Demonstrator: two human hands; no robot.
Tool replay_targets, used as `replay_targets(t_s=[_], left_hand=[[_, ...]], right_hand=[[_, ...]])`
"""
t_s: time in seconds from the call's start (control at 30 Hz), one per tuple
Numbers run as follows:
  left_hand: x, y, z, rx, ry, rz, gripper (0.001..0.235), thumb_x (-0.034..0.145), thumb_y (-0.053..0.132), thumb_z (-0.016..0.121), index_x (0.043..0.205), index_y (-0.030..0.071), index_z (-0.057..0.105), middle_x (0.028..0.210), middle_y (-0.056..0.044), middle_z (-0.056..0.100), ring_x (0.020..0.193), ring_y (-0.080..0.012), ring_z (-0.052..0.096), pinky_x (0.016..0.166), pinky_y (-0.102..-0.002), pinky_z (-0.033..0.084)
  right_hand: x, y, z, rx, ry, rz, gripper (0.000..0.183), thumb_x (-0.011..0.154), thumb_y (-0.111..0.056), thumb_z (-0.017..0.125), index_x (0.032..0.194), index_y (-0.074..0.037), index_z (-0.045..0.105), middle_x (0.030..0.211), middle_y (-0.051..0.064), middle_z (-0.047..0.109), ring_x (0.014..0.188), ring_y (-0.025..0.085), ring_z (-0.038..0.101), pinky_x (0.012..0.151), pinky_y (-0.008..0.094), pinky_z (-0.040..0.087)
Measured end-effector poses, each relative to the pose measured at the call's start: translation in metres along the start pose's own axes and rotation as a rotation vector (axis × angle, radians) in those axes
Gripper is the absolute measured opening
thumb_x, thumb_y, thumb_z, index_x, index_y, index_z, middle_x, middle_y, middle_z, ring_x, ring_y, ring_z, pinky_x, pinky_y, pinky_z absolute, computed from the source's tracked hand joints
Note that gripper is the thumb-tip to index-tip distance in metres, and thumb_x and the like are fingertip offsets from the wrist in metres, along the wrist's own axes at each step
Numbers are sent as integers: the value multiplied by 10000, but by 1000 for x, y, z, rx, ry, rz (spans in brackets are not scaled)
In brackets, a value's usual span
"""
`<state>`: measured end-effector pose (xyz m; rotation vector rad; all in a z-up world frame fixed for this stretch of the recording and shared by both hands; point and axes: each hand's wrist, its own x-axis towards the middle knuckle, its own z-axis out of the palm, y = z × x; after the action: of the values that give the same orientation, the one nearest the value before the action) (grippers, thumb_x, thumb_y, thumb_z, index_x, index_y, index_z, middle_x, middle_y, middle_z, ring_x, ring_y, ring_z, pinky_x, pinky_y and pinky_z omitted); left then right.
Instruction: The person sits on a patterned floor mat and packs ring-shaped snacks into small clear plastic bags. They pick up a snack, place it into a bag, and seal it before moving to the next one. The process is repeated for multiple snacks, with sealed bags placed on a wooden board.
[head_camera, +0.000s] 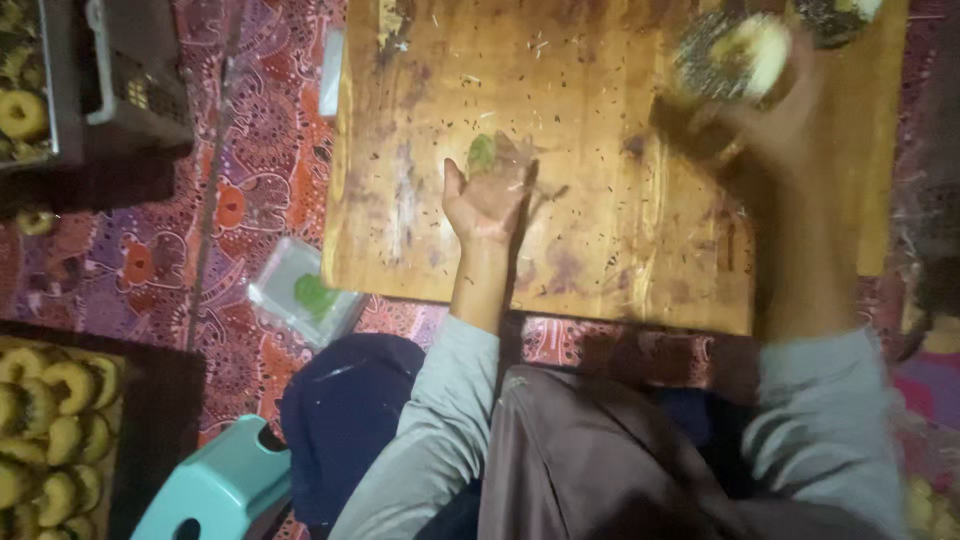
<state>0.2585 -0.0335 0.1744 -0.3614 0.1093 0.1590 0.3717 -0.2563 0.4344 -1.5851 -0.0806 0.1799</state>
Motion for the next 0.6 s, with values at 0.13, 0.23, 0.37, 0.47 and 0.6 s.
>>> replay_targets(t_s=[0.13,0.23,0.37,0.47,0.6], left_hand=[[-23,-24,4,29,45,216,496,1030,551,485,1304,144,561,1309,-189,597,1291,-446,507,1063,-621,443],[-60,-52,9,258,-122,304,447,1153,497,481,1410,131,489,1392,-199,567,1314,-396,521,1163,-611,457],[-100,-61,33,402,-121,396,655,1034,543,511,1520,111,433,1434,-246,551,1280,-401,548,1090,-562,457],[-145,-63,44,324,-74,343,805,986,631,539,1542,80,354,1455,-256,484,1293,-427,539,1081,-559,454],[-224,-85,49,739,-133,296,847,1012,495,677,1625,46,300,1567,-156,440,1425,-296,477,1229,-462,362]], right_hand=[[-132,59,28,54,-79,160,731,722,33,787,1406,-130,585,1293,88,687,1223,266,673,984,429,594],[-165,111,47,-725,-64,-329,691,729,-152,958,1349,-82,660,1258,136,671,1228,286,620,1077,448,521],[-200,114,73,-472,-128,-454,795,710,-106,867,1434,17,561,1423,188,570,1352,334,552,1154,458,445],[-239,100,92,-431,-86,-451,731,714,-107,846,1391,0,593,1402,181,560,1322,329,566,1103,420,497],[-268,98,119,-418,50,-374,649,752,-130,840,1359,-36,628,1391,176,553,1234,323,596,996,387,547]])
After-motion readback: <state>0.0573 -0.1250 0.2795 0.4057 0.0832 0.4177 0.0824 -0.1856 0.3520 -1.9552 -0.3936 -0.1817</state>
